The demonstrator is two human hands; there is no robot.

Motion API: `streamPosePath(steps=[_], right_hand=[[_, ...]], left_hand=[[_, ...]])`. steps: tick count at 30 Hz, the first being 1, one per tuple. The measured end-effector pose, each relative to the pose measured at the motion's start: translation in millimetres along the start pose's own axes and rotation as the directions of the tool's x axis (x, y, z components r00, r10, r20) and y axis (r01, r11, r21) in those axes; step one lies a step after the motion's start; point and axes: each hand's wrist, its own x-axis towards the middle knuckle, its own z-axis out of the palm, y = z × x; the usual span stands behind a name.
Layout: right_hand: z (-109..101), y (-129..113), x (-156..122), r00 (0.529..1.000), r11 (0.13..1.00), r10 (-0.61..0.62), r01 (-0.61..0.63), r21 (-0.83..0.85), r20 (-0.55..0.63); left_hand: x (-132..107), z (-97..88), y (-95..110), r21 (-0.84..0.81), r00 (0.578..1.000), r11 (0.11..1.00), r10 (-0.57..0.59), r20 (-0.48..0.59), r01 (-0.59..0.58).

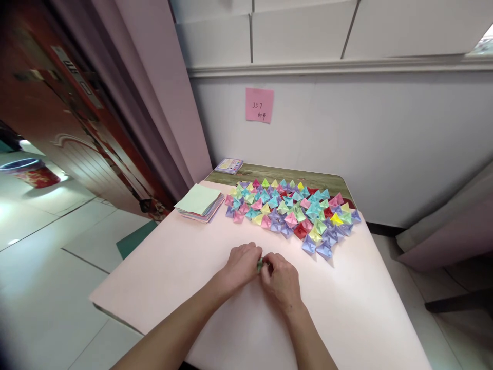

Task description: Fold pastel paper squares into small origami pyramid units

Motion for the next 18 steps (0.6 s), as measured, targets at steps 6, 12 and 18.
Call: streamPosePath(steps=[6, 12, 18], right_hand=[[1, 1, 1, 0.999, 0.999, -0.045, 0.045, 0.004, -0.004], [0, 1, 2, 0.998, 0.998, -0.055, 0.055, 0.012, 0.008], [2, -1, 3, 1.0, 0.998, 0.026, -0.026, 0.062, -0.006]], left_hand=[[2, 4.3, 2, 0.067, 0.997, 0.996, 0.061, -0.057, -0.057], [3, 9.5, -16, 0.006, 0.991, 0.992, 0.128, -0.025, -0.128], [1, 14.0, -22, 0.045, 0.984, 0.985, 0.169, -0.05, -0.166]])
